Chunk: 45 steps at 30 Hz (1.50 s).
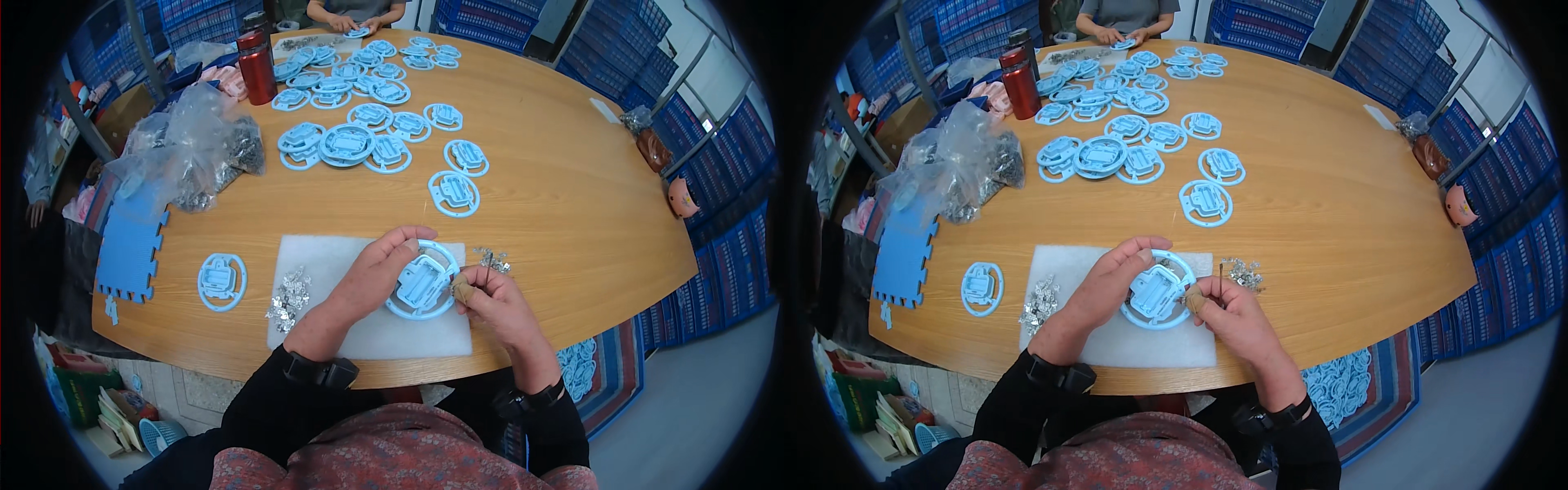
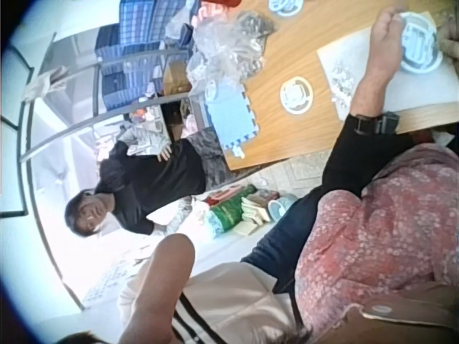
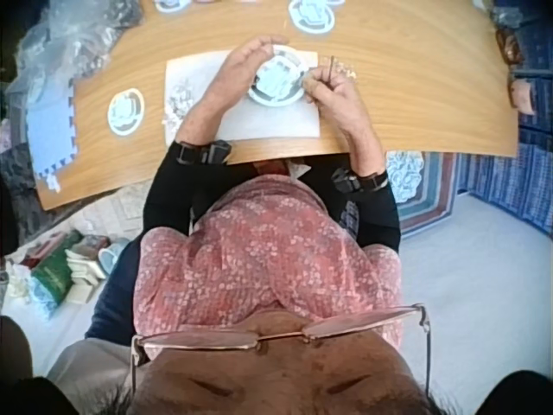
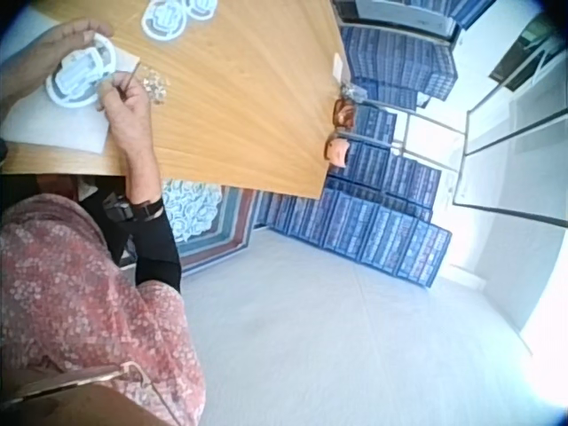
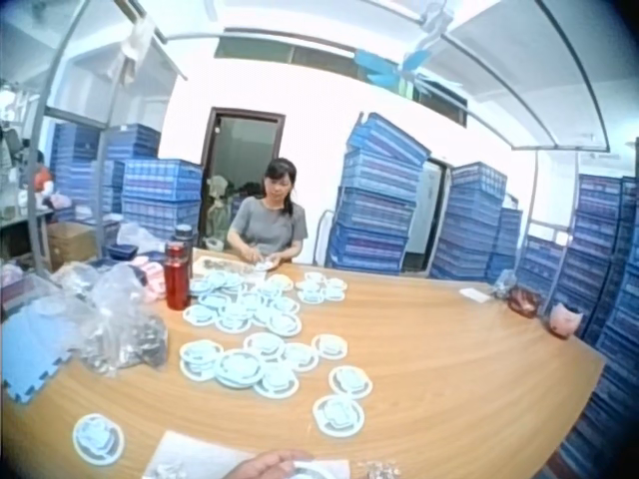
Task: The person assembles light-blue circular plastic parts by inserting small metallic components into them using a pointed tool. They handle the parts one at a time, pick up the metal pieces, and place them into the plastic frames on a table.
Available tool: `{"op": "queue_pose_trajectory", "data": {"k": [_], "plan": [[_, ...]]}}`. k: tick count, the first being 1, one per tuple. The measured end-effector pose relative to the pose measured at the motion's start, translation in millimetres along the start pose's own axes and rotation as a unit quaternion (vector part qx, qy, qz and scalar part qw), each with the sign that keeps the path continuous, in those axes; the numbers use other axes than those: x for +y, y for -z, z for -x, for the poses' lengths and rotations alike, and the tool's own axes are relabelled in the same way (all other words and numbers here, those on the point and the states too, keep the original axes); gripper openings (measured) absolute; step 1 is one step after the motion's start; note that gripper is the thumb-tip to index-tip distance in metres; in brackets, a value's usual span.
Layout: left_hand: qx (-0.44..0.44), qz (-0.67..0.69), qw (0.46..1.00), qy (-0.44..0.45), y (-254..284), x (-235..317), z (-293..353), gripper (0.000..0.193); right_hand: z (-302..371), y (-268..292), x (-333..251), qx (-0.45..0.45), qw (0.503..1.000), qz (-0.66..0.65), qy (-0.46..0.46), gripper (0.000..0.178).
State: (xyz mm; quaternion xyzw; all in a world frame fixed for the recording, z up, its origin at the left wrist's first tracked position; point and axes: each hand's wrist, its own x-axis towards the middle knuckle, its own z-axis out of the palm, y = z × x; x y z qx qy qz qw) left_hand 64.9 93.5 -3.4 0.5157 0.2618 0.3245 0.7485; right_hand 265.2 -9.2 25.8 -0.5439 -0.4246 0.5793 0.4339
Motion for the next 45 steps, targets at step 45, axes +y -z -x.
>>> {"op": "queue_pose_trajectory", "data": {"k": [45], "plan": [[-0.026, -0.029, 0.999, 0.038, -3.2, 0.9, 0.2, 0.04, -0.5, 12.3, 0.7, 0.102, 0.993, -0.061, 0.025, 0.013]]}}
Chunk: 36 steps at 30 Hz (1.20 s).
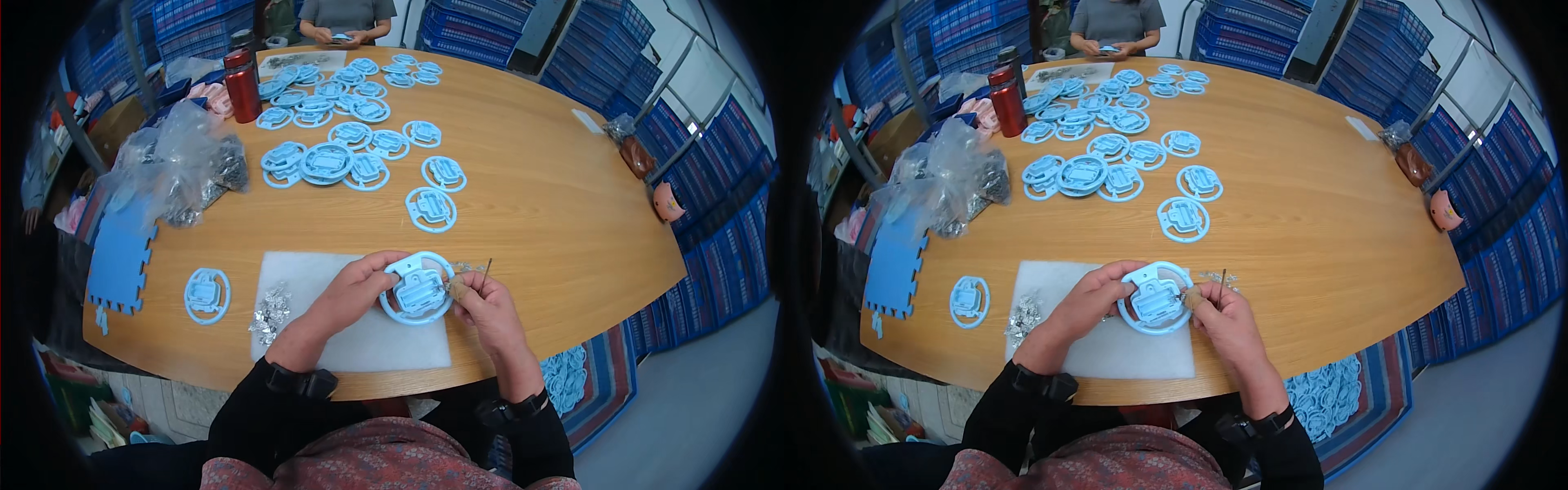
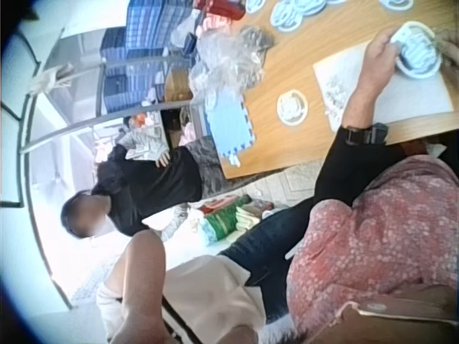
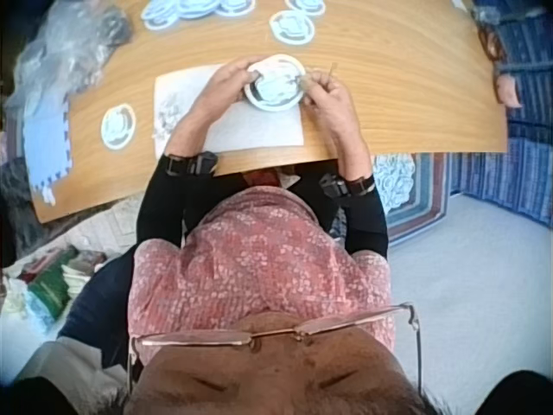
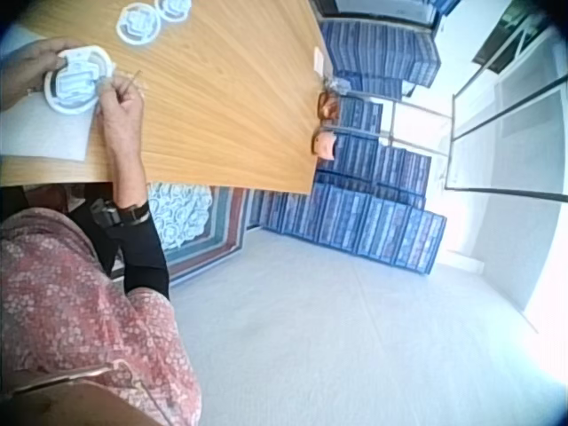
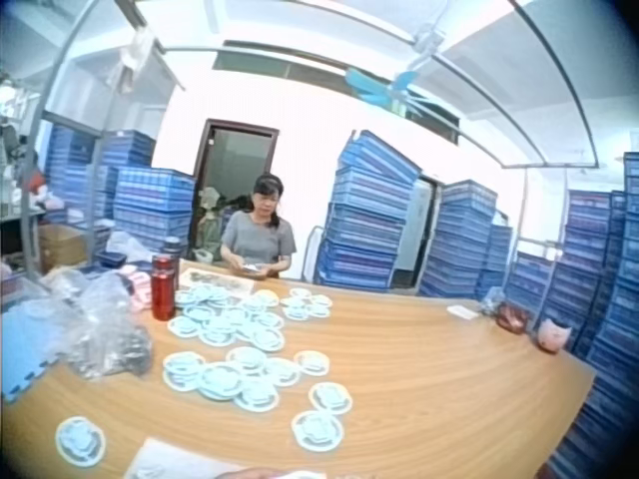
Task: The person assembles light-blue circular plastic parts by inserting small metallic components into them using a pointed tool. They handle the parts one at a time, pick up the metal pieces, and place them into the plastic frames on a table.
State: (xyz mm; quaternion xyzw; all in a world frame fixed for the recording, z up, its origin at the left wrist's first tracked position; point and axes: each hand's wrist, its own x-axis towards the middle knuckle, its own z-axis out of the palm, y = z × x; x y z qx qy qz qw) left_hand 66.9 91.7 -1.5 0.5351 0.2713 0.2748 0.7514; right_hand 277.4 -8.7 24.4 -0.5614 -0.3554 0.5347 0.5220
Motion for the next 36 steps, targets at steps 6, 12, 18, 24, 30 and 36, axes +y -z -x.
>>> {"op": "queue_pose_trajectory", "data": {"k": [6, 12, 18, 24, 30, 36], "plan": [[0.006, -0.014, 1.0, 0.007, -0.6, 3.6, 2.1, 0.04, -2.4, -0.3, 4.8, 0.003, 1.0, 0.002, 0.029, 0.012], [-0.02, -0.041, 0.999, 0.005, -5.7, 9.8, 2.7, 0.042, -0.1, 4.1, 7.4, 0.032, 0.999, 0.014, 0.027, 0.013], [-0.007, -0.054, 0.998, -0.004, 0.0, 3.5, 2.9, 0.042, -2.4, -3.3, 3.2, 0.02, 1.0, 0.012, 0.015, 0.014], [0.007, -0.035, 0.999, -0.005, -0.1, 4.0, 2.2, 0.044, -3.9, -10.2, 4.1, 0.007, 1.0, 0.015, 0.008, 0.015], [-0.001, -0.055, 0.998, -0.009, -0.6, 6.2, 4.4, 0.048, -3.4, -10.3, 4.4, -0.017, 0.999, 0.032, 0.004, 0.017], [0.015, -0.019, 1.0, 0.01, 1.3, 2.5, 2.2, 0.045, 3.9, -2.4, 4.3, 0.009, 0.999, 0.033, 0.018, 0.018]]}}
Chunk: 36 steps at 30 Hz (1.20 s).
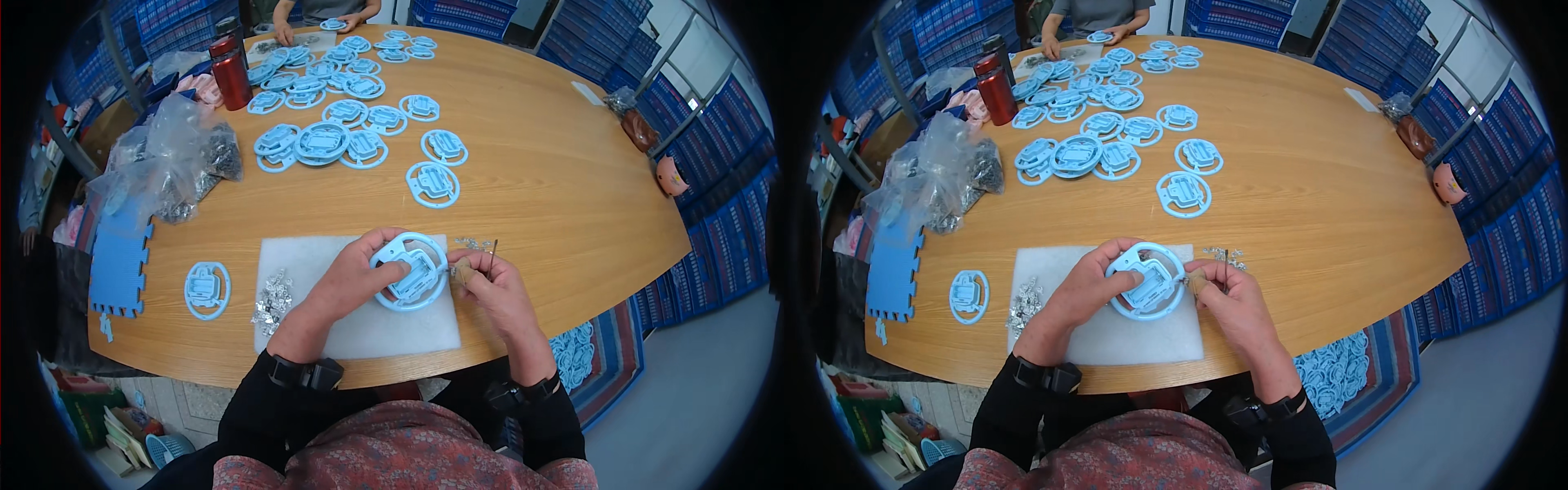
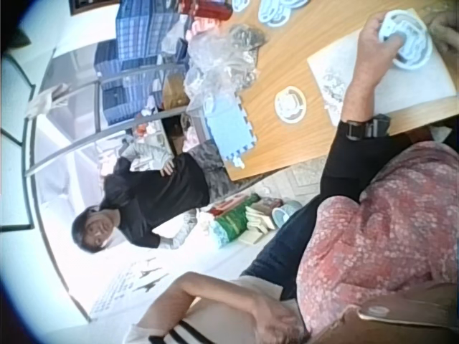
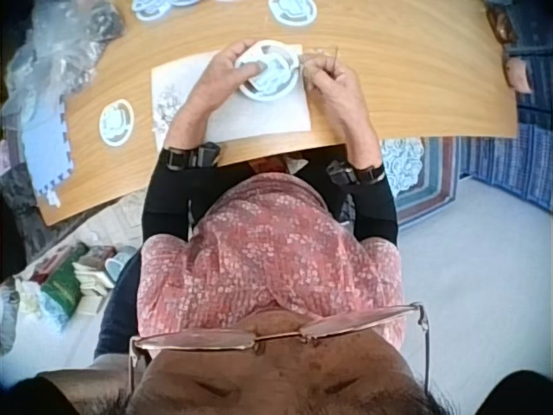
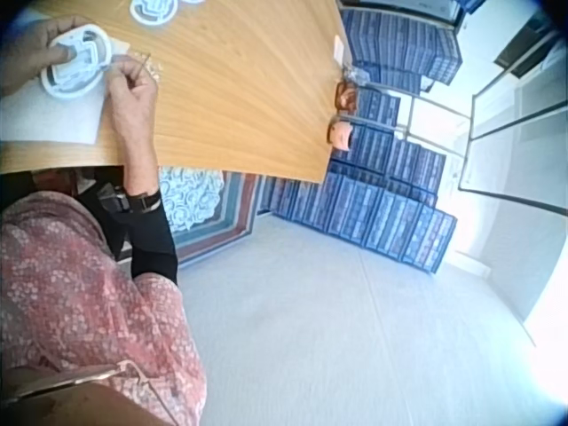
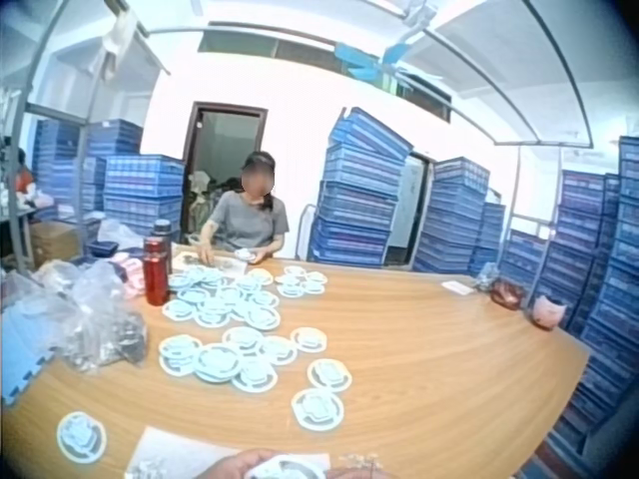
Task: The person assembles light-blue circular plastic parts by inserting small metallic components into them using a pointed tool. They handle the parts one at a time, pick up the metal pieces, and place them into the plastic frames on a table.
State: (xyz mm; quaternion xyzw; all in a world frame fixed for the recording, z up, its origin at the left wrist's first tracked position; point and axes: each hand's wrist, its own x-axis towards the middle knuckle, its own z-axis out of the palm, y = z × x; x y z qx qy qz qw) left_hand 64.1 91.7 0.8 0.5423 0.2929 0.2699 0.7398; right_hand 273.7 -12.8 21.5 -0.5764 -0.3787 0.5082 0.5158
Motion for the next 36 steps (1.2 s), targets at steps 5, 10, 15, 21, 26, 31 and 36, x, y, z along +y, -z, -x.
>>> {"op": "queue_pose_trajectory", "data": {"k": [5, 10, 15, 21, 26, 31, 36], "plan": [[0.02, 0.016, 1.0, -0.018, 1.3, -3.6, -2.3, 0.049, 9.2, 17.0, 21.0, -0.002, 0.986, 0.157, 0.055, 0.015], [0.075, 0.038, 0.996, -0.018, -2.9, 12.4, 5.3, 0.048, 10.8, 12.4, 26.6, -0.027, 0.96, 0.267, 0.076, 0.016], [0.103, 0.065, 0.991, -0.051, -0.7, 38.2, 32.2, 0.045, 10.0, 6.9, 20.7, -0.04, 0.907, 0.404, 0.112, 0.02], [0.126, 0.088, 0.988, -0.019, 5.6, 11.2, 76.6, 0.048, 4.7, 2.7, 24.8, -0.016, 0.872, 0.476, 0.113, 0.019], [0.075, 0.096, 0.992, 0.038, 4.3, -33.5, 109.1, 0.058, 3.4, 3.3, 27.0, -0.024, 0.875, 0.463, 0.138, 0.015], [0.029, 0.116, 0.992, 0.034, -5.8, -42.1, 125.0, 0.056, 7.7, 1.1, 21.9, -0.01, 0.886, 0.443, 0.134, 0.02], [0.04, 0.112, 0.993, 0.026, -6.4, -32.7, 131.3, 0.05, 11.2, -13.1, 1.7, 0.004, 0.918, 0.39, 0.076, 0.023]]}}
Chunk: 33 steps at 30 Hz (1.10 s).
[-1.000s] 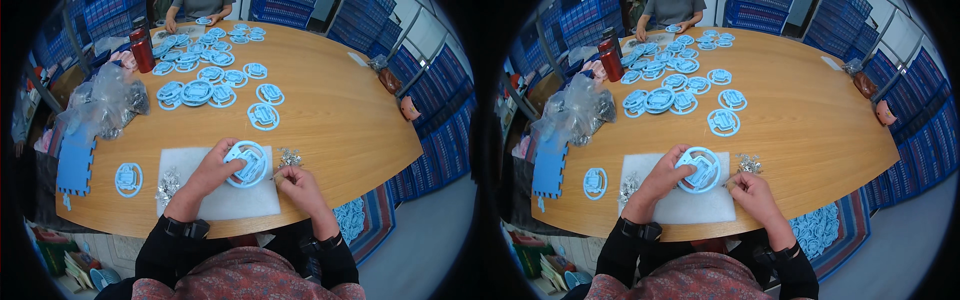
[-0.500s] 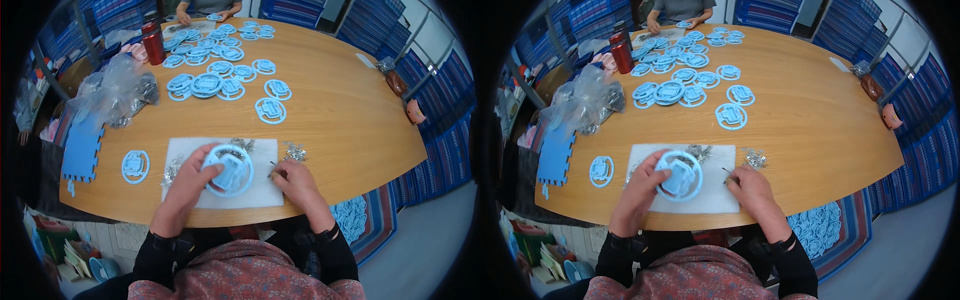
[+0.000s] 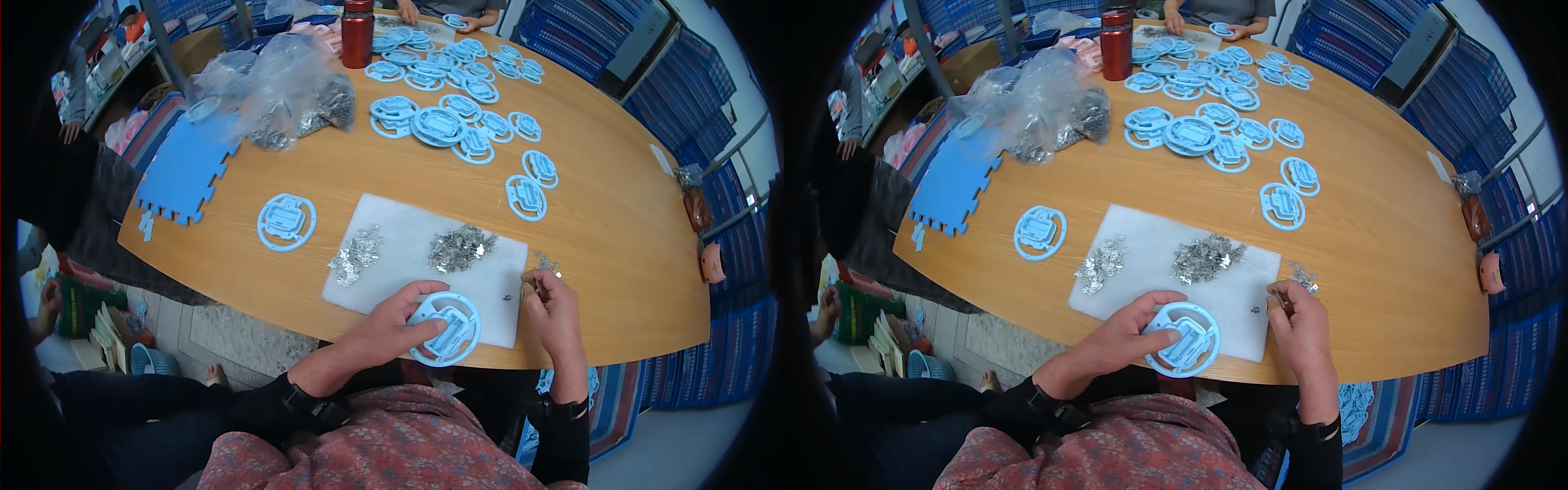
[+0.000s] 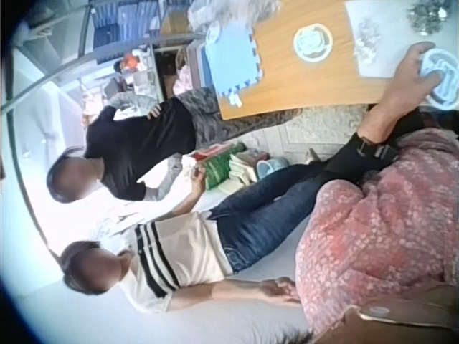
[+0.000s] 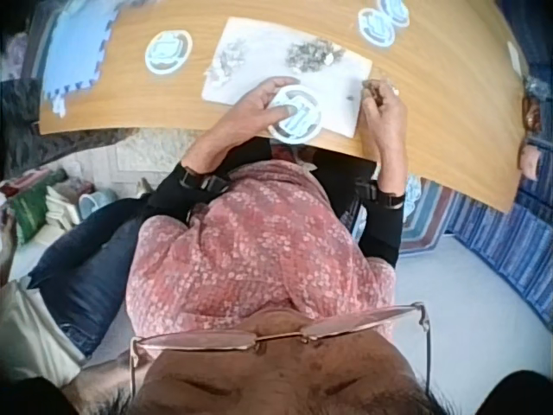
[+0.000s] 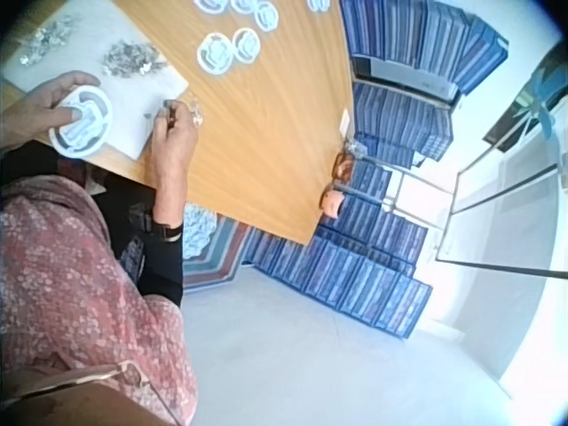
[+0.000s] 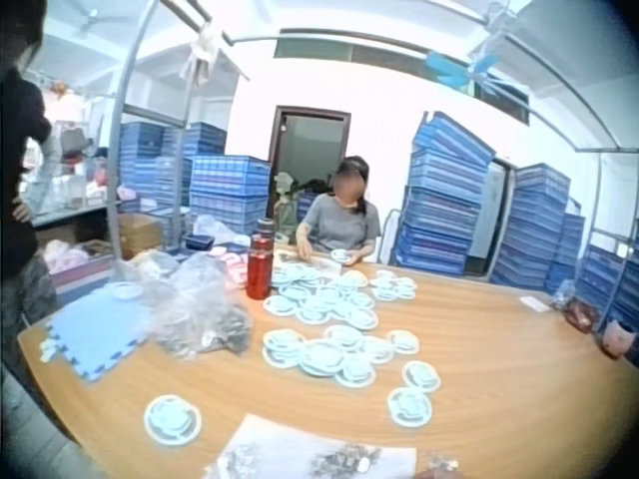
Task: The person assembles light-blue circular plastic parts by inserting small metallic components into them using a pointed tool. They handle the parts one at a time, pick up the metal pieces, and place them into the plastic frames on a table.
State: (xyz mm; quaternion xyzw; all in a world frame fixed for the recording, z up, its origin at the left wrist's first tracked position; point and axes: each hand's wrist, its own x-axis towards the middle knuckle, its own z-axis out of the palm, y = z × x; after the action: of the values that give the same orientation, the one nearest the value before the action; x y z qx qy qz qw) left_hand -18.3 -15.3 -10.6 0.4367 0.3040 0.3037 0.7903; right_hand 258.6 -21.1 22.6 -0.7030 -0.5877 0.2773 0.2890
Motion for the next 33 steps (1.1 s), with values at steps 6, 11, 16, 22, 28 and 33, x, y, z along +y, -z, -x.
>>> {"op": "queue_pose_trajectory", "data": {"k": [6, 11, 16, 22, 28, 33], "plan": [[0.02, 0.005, 1.0, -0.014, 9.5, 0.8, 7.9, 0.046, -11.0, -17.3, -44.7, -0.047, 0.993, -0.002, 0.107, 0.021], [0.058, 0.001, 0.997, -0.047, 23.3, -6.0, 19.3, 0.048, -29.9, -42.3, -77.2, -0.108, 0.979, 0.044, 0.167, 0.023], [0.073, -0.037, 0.994, -0.071, 37.0, -6.9, 24.0, 0.048, -54.0, -75.7, -87.2, -0.14, 0.963, 0.042, 0.227, 0.021], [0.077, -0.02, 0.994, -0.078, 47.1, -11.7, 22.4, 0.046, -85.7, -108.4, -105.1, -0.146, 0.942, 0.103, 0.284, 0.023], [0.025, 0.02, 0.998, -0.048, 54.5, -6.2, 19.5, 0.044, -108.4, -135.1, -115.2, -0.178, 0.92, 0.132, 0.322, 0.02], [-0.012, 0.02, 1.0, -0.01, 63.5, -3.0, 19.3, 0.043, -120.9, -149.0, -115.3, -0.182, 0.901, 0.164, 0.357, 0.016]]}}
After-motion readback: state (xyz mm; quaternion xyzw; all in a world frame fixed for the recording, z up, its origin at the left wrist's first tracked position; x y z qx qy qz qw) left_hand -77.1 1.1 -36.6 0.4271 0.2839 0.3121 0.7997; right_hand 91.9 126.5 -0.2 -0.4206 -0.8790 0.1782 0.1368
